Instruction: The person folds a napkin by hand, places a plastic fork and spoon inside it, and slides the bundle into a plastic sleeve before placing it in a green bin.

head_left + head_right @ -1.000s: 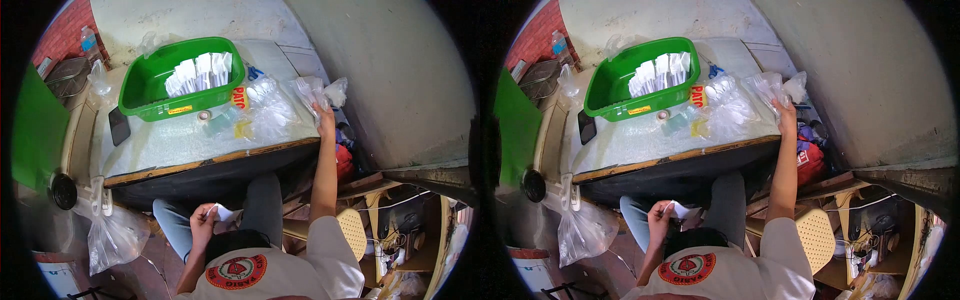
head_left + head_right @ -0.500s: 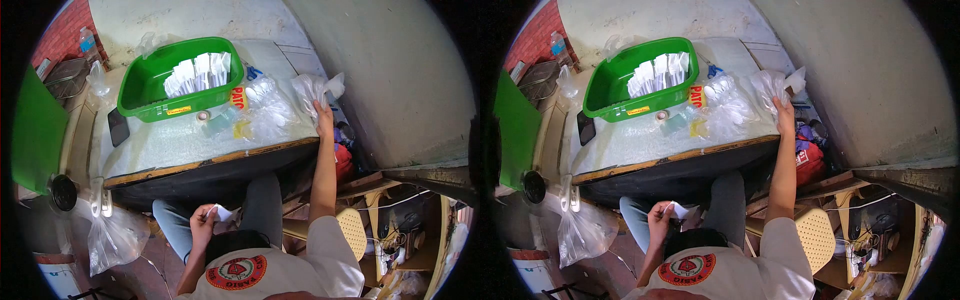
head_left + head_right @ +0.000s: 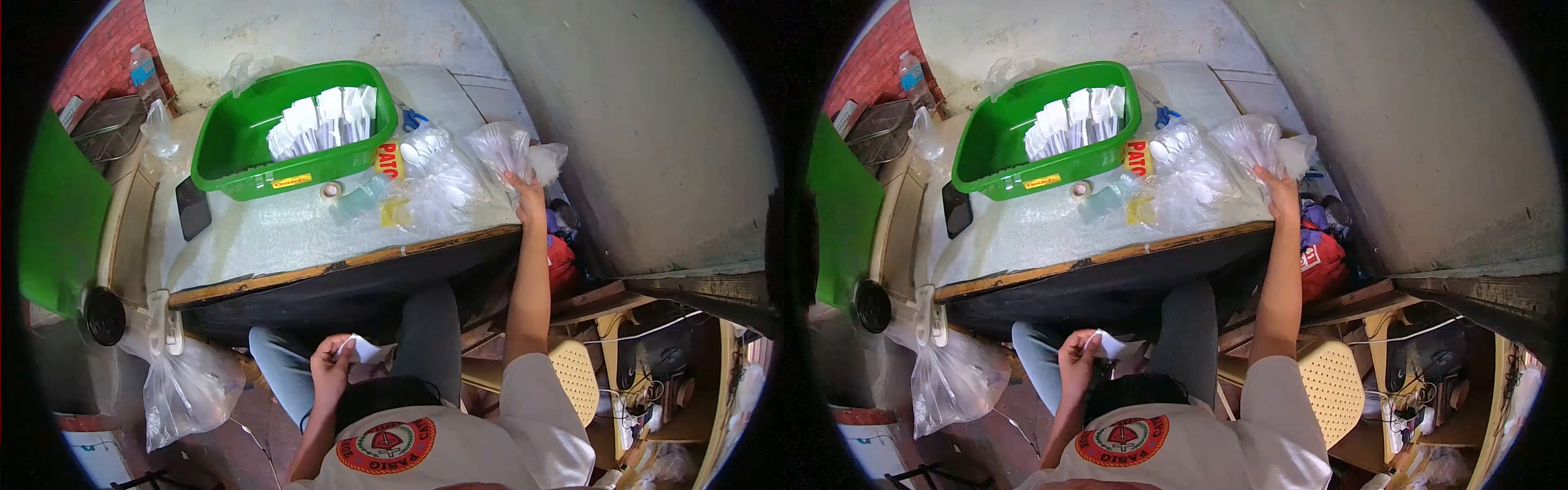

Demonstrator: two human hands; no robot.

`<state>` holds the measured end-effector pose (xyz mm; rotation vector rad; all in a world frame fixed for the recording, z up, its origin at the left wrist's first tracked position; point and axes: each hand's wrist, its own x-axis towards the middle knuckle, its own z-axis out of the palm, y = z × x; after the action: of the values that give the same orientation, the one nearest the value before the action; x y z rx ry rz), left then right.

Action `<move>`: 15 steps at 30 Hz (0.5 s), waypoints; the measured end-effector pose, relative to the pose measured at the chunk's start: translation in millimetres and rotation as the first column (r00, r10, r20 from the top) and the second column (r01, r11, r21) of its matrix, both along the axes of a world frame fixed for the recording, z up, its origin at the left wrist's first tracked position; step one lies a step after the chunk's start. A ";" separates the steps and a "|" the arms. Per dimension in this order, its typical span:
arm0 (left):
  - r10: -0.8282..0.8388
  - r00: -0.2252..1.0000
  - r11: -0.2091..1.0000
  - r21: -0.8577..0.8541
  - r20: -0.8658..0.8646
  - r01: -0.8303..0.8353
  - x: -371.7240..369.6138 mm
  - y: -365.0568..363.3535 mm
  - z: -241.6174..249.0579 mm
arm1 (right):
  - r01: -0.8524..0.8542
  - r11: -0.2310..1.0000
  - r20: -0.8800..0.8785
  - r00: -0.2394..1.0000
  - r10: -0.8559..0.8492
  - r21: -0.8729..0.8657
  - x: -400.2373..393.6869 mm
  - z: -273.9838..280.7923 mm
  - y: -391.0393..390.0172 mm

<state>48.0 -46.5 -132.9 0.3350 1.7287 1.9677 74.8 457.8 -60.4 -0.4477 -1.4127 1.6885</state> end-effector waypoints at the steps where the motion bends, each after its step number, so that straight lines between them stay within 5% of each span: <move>1: 0.000 1.000 1.000 0.003 -0.010 0.001 0.1 0.3 -0.3 | -0.001 1.000 0.000 1.000 0.001 0.000 -0.3 -0.2 0.4; 15: 0.003 1.000 1.000 0.008 0.014 -0.003 1.4 3.0 0.7 | 0.002 0.998 0.007 1.000 -0.002 -0.064 1.1 4.2 -0.8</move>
<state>49.3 -43.5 -132.2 0.3209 1.7139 1.9756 75.9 457.0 -56.2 -0.4909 -1.3657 1.7356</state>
